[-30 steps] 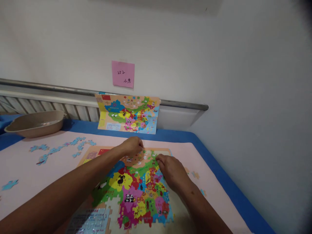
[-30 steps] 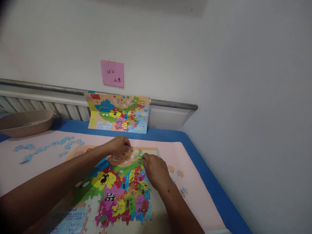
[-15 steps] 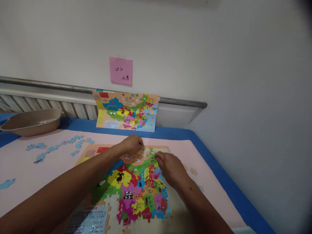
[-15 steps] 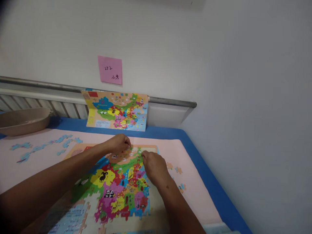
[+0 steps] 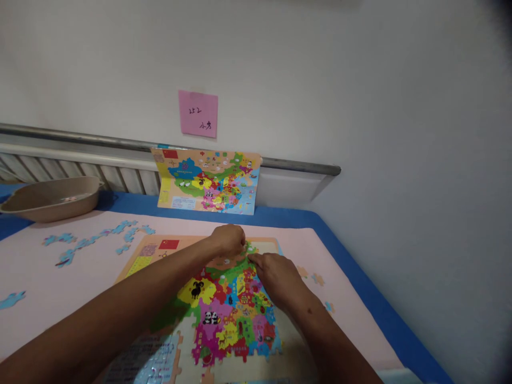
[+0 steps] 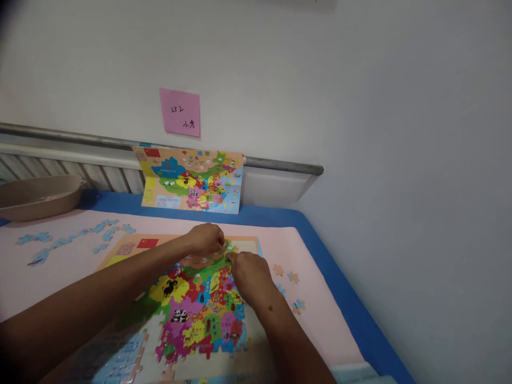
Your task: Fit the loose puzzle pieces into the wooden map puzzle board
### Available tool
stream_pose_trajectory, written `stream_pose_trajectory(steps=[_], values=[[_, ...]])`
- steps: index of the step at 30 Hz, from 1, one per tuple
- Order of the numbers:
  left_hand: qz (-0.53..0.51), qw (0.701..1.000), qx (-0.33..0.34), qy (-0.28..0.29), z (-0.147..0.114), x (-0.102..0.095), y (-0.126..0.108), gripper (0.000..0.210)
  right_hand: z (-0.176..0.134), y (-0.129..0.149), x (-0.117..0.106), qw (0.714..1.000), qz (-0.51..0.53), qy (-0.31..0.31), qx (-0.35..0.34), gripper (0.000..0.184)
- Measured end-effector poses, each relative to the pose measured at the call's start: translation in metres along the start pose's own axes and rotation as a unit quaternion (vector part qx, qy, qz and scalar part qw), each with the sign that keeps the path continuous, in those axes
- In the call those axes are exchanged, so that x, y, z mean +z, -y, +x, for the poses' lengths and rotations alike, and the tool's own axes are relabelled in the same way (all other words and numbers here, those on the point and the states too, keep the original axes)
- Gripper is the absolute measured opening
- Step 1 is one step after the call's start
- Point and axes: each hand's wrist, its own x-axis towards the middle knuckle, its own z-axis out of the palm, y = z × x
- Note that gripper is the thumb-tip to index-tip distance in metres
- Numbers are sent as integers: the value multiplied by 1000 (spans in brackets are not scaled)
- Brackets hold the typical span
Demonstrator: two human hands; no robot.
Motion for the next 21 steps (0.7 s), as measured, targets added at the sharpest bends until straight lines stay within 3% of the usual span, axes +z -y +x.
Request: stream_pose_trajectory(steps=[9,21], values=[[11,1000,-8,11,1,0,-3,20,1,-1,10,998,-54,-9,-19,28],[-52,995,-65,49,8,0,-3,20,2,0,10,999,-28,-1,-16,26]])
